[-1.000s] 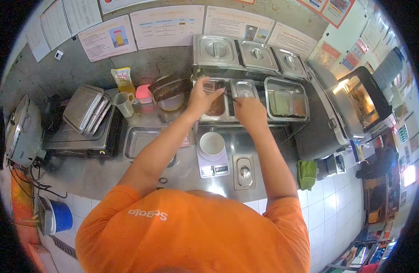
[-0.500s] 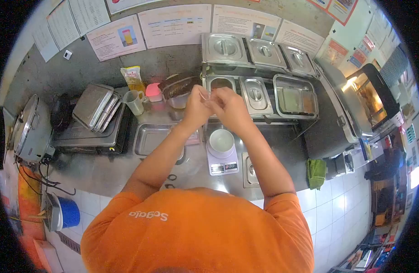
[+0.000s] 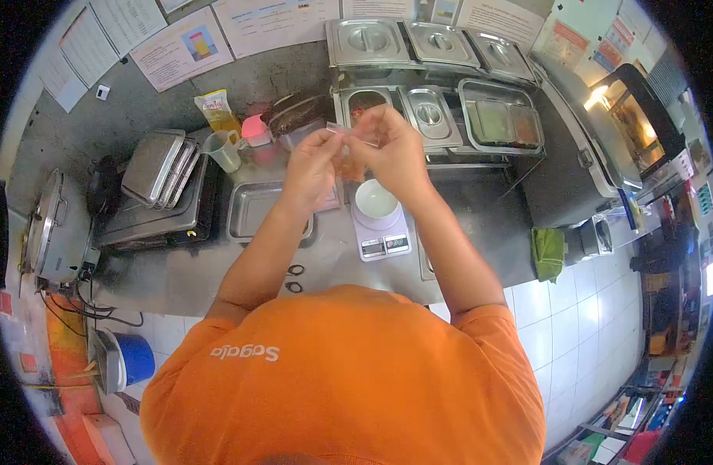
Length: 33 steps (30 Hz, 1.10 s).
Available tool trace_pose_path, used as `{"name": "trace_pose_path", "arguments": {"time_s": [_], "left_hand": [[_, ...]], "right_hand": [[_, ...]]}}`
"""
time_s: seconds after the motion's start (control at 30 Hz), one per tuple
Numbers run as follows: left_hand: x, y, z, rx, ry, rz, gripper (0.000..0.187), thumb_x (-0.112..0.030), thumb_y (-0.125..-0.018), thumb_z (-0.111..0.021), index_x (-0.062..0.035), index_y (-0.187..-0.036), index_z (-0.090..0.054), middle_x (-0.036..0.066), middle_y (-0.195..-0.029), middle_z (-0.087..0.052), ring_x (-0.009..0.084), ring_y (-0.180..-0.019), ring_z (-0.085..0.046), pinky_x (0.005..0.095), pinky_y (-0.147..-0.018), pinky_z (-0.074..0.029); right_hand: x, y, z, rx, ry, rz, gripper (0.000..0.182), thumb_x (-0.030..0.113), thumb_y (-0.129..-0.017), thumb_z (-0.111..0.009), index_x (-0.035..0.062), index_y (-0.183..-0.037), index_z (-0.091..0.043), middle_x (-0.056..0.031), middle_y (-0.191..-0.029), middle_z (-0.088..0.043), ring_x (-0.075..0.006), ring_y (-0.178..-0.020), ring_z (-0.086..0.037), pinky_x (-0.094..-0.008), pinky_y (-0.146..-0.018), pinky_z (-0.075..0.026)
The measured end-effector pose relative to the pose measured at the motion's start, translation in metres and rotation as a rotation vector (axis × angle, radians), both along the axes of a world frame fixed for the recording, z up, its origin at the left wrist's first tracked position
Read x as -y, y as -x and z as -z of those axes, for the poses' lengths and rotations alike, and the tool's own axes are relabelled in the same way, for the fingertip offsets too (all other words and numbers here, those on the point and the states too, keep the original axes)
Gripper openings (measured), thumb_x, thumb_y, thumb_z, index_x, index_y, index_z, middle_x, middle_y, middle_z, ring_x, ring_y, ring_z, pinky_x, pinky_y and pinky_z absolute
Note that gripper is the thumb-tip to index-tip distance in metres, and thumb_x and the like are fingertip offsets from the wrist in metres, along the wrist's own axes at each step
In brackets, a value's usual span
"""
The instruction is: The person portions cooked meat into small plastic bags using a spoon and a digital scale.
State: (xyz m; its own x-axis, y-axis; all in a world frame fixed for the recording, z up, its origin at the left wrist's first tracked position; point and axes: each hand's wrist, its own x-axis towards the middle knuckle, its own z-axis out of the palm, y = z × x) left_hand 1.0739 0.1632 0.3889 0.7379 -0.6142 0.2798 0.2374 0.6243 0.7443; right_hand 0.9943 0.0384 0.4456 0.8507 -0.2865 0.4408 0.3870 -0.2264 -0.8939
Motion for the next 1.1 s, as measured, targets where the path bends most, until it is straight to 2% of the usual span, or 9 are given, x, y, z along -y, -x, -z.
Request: {"name": "trace_pose_path", "arguments": {"time_s": [0.07,0.13,0.5,0.67,0.73,0.8,0.83,0.9,1.1], "left_hand": [[0.001,0.006,-0.004,-0.01,0.002,0.001,0.011,-0.015,-0.093,-0.055,-0.0047,-0.096,-0.059,0.006,-0.093,-0.064,0.0191,-0.081,-0.064,0.0384,-0.058,-0.056],[0.0,0.012,-0.011,-0.051,0.053,0.001,0.008,-0.011,-0.091,-0.058,-0.0034,-0.091,-0.06,0.006,-0.094,-0.064,0.0122,-0.083,-0.06,0.0282,-0.074,-0.05],[-0.015,0.016,0.019,-0.113,0.026,-0.188,0.013,-0.014,-0.093,-0.054,-0.0038,-0.091,-0.062,0.003,-0.087,-0.062,0.0114,-0.089,-0.056,0.0251,-0.082,-0.041],[-0.042,0.004,0.103,-0.034,-0.373,-0.346,0.031,-0.026,-0.093,-0.056,0.0005,-0.109,-0.059,0.006,-0.102,-0.062,0.0148,-0.093,-0.056,0.0283,-0.088,-0.04],[-0.055,0.016,0.124,0.236,-1.044,-0.281,0.044,-0.034,-0.091,-0.058,0.0016,-0.116,-0.055,0.012,-0.111,-0.06,0.0183,-0.099,-0.056,0.0325,-0.092,-0.04],[-0.065,0.024,0.217,0.483,-1.171,-0.135,0.043,-0.029,-0.087,-0.063,0.0022,-0.115,-0.054,0.019,-0.111,-0.057,0.0271,-0.103,-0.056,0.0385,-0.092,-0.042],[-0.069,0.036,0.22,0.48,-1.174,-0.138,0.043,-0.029,-0.087,-0.063,0.0022,-0.115,-0.054,0.019,-0.111,-0.057,0.0271,-0.103,-0.056,0.0385,-0.092,-0.042],[-0.073,0.055,0.223,1.165,-1.333,-0.441,0.038,-0.017,-0.08,-0.065,0.0041,-0.11,-0.055,0.023,-0.108,-0.055,0.036,-0.102,-0.053,0.0428,-0.089,-0.043],[-0.067,0.042,0.236,0.957,-1.234,-0.252,0.019,-0.009,-0.075,-0.066,-0.0014,-0.092,-0.064,0.019,-0.101,-0.054,0.036,-0.095,-0.053,0.0427,-0.083,-0.045]], "right_hand": [[-0.002,-0.001,0.002,0.019,-0.013,0.013,0.025,-0.002,-0.078,-0.068,0.0006,-0.098,-0.053,-0.0068,-0.089,-0.063,-0.0101,-0.082,-0.06,-0.023,-0.073,-0.049],[-0.004,-0.001,0.003,0.028,-0.03,0.027,0.028,-0.002,-0.078,-0.069,0.0007,-0.1,-0.052,-0.0065,-0.089,-0.062,-0.0105,-0.082,-0.06,-0.0232,-0.073,-0.049],[-0.006,0.025,0.031,-0.045,-0.106,0.103,0.027,0.0,-0.076,-0.069,-0.0018,-0.099,-0.055,-0.0062,-0.084,-0.065,-0.0082,-0.074,-0.061,-0.0216,-0.066,-0.05],[0.005,0.03,0.074,-0.181,0.33,0.226,0.016,0.004,-0.077,-0.069,0.0007,-0.089,-0.06,-0.0105,-0.078,-0.067,-0.0168,-0.071,-0.065,-0.0284,-0.066,-0.052],[0.014,0.026,0.102,-0.207,0.318,0.209,0.016,0.008,-0.077,-0.069,0.0013,-0.089,-0.061,-0.0123,-0.079,-0.067,-0.0215,-0.073,-0.067,-0.031,-0.067,-0.052],[0.019,0.023,0.119,-0.248,0.404,0.244,0.013,0.01,-0.079,-0.068,0.0006,-0.085,-0.061,-0.0109,-0.079,-0.067,-0.0217,-0.074,-0.067,-0.0313,-0.067,-0.052],[0.02,0.024,0.123,-0.282,0.381,0.257,0.014,0.012,-0.08,-0.068,-0.0002,-0.085,-0.062,-0.0111,-0.083,-0.067,-0.0232,-0.075,-0.066,-0.0325,-0.065,-0.052],[0.026,0.021,0.142,-0.232,0.369,0.312,0.014,0.011,-0.079,-0.07,0.0005,-0.086,-0.063,-0.0098,-0.085,-0.068,-0.0198,-0.075,-0.066,-0.0308,-0.065,-0.052],[0.036,0.038,0.142,-0.189,0.394,0.392,0.015,0.011,-0.078,-0.072,0.0025,-0.089,-0.065,-0.0087,-0.092,-0.068,-0.0159,-0.077,-0.065,-0.0283,-0.061,-0.051]]}}
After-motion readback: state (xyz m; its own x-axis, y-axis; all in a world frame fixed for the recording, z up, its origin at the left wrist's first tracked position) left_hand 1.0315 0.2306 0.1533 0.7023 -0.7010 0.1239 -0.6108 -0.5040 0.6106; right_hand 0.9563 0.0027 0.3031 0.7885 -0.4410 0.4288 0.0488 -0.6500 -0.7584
